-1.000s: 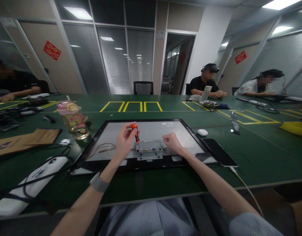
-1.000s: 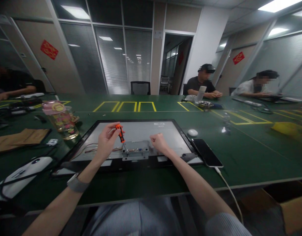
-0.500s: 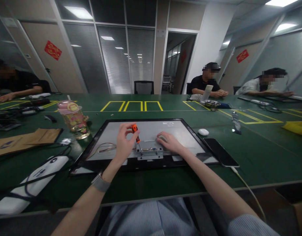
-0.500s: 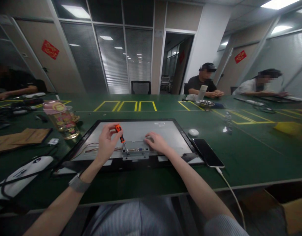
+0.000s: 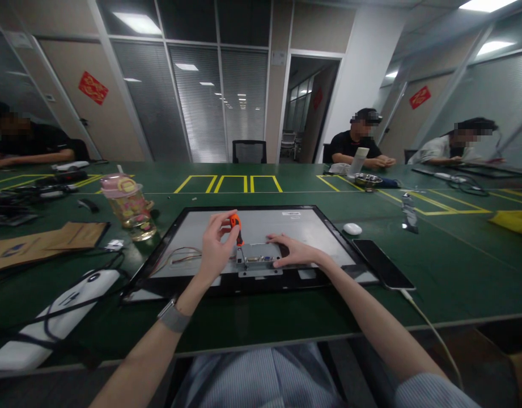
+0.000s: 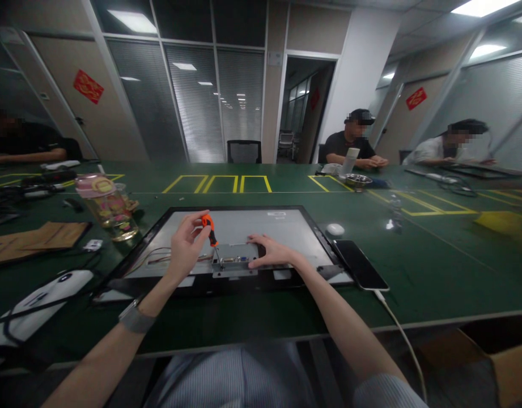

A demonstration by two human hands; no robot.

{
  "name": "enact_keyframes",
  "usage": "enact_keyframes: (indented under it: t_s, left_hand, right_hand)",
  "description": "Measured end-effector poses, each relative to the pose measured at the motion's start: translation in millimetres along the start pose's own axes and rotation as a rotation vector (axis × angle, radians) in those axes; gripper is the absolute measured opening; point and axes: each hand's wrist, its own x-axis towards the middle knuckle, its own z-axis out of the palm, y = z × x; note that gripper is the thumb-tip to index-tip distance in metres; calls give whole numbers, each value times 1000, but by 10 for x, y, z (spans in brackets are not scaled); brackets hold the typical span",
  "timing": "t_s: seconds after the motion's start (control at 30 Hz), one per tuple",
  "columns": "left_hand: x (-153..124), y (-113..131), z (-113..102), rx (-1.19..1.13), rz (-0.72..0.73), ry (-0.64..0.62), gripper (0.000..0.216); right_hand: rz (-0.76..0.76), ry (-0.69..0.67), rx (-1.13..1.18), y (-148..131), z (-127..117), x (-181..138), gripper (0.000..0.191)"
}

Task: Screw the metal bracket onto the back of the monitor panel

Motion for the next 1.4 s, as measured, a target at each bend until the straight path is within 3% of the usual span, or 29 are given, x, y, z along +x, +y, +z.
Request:
enact_keyframes:
  t_s: [0.2,0.5,0.63,0.83,1.0,1.17,1.4]
  left_hand:
    - [-3,-16,-6,-34,-64,45,28]
    - [-25,81,23,-253,-154,-130,31]
    - [-11,33,26,-208,-143,-72,29]
    - [-12,-18,-10,-37,29,-8,25]
    - [-24,42,-29,-113,-27,-13,21]
    - [12,-15,-30,-12,45,89,16]
    - [11,85,-35,22,13,72,16]
  right_hand:
    - [31,-12,2,1,0,-12,76]
    - [56,-22,18,75,17,17,85]
    - [53,-24,39,66,10,14,85]
    - [65,-37,69,-12,-20,-12,84]
    - [64,-36,59,-44,-33,-19,83]
    - [60,-32,64,4,-16,-11,84]
    - [61,-24,63,-2,-13,-12,82]
